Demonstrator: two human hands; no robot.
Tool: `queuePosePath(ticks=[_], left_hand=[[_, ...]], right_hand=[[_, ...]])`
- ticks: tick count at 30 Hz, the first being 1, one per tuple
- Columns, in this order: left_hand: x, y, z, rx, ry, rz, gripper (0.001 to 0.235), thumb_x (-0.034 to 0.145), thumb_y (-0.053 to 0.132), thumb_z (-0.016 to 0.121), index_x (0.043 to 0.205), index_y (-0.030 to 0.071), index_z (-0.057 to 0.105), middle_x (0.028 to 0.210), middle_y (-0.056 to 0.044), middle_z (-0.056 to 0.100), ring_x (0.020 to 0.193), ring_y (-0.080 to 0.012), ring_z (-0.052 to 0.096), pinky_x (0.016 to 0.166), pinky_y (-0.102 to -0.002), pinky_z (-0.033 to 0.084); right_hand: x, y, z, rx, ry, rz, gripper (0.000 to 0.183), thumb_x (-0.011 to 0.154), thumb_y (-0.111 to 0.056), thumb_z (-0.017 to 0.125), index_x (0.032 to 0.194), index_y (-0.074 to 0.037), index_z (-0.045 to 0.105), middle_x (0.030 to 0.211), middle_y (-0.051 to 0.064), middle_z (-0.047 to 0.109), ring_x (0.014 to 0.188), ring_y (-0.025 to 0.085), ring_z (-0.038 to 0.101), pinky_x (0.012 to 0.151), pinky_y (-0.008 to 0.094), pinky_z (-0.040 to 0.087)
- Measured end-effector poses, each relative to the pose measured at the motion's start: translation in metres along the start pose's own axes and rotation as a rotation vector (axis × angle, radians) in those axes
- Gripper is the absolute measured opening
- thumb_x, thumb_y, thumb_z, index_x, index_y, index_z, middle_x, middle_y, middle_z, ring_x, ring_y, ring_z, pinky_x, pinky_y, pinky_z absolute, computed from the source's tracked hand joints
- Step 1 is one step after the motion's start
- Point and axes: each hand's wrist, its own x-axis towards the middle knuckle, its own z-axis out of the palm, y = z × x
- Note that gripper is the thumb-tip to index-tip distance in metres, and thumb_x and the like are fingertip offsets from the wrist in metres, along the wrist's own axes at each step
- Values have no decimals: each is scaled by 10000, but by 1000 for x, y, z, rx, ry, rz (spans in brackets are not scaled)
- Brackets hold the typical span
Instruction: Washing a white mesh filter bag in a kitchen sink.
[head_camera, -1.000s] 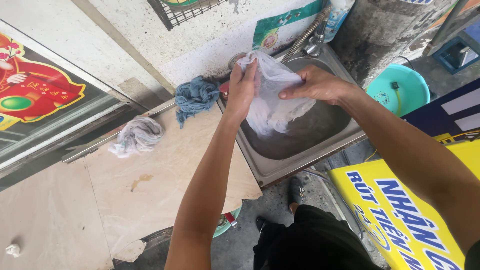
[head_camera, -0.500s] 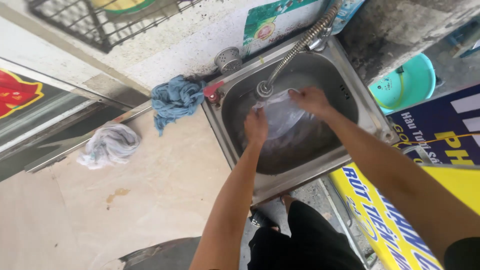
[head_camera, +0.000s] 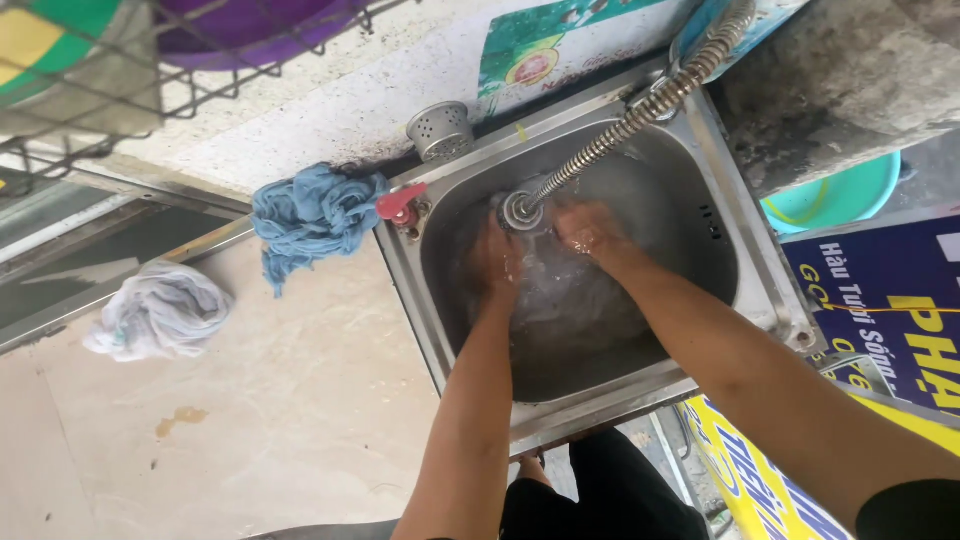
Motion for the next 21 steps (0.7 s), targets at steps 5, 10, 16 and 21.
queuePosePath(ticks=[5,10,16,21], left_hand=[[-23,26,-70,1,-391,178,195,936,244,648,1096,141,692,1010,-199,722,960,-434,673,784,-528,543],[-54,83,-239,-154,-227,499,173,987,211,614,1127,120,662,864,-214,702,868,-449,672,726,-531,509],[-59,185,-418,-605,-141,728,213,1056,139,509,1211,90,647,706,-115,666,600,-202,656,564,-355,521],[-75,218,-477,-791,-54,855,190,1140,156,486,1246,66,617,783,-99,715,682,-167,696,658,-324,586]], right_hand=[[-32,-8,-53,25,-187,131,258,932,-269,591,1063,-117,752,1096,167,732,990,378,699,870,514,550],[-81,-12,-199,295,-142,-5,400,950,-479,617,1018,-125,791,836,151,688,780,329,616,648,468,491],[-152,-99,-441,487,216,-205,238,1083,-303,649,1164,-111,765,803,15,659,746,96,531,656,323,437],[-177,-131,-488,581,577,-422,162,1163,-236,621,1154,-87,686,971,-66,661,896,42,587,770,251,479]])
